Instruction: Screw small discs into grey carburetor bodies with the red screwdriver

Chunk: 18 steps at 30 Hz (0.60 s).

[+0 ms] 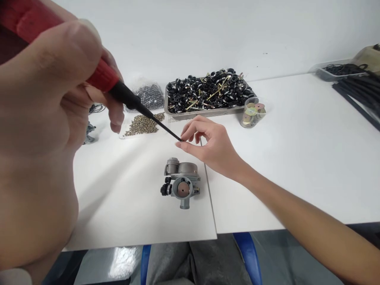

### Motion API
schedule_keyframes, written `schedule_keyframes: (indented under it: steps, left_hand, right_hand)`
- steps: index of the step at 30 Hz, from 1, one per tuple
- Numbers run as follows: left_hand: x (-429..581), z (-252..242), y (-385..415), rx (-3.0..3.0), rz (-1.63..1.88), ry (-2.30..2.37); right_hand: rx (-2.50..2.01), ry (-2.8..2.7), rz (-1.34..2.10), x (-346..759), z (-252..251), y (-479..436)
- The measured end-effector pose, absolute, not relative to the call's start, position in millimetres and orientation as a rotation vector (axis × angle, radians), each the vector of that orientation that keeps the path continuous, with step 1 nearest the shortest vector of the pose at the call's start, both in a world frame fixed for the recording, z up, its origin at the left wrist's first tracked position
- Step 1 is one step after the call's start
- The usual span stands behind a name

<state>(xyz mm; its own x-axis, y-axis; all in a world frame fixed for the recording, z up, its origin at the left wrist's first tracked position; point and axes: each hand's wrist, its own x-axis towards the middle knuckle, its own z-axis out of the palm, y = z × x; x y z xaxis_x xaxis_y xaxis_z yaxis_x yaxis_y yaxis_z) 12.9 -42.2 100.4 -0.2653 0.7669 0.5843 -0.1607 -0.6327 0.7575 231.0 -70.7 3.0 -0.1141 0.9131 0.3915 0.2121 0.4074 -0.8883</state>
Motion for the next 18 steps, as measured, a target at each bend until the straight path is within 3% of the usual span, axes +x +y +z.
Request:
schedule_keyframes:
  steps: [7, 14, 18]
  left_hand:
    - [32, 119, -46, 2.060, 1.298, 0.701]
    - [25, 117, -44, 2.153, 1.487, 0.045]
    - [19, 115, -44, 2.161, 1.327, 0.397]
  right_hand:
    - [-0.935, -1.516, 1.152, 231, -2, -69]
    - [-0.955, -1.692, 1.169, 236, -4, -64]
    - [-1.071, -2.071, 1.273, 249, 6, -59]
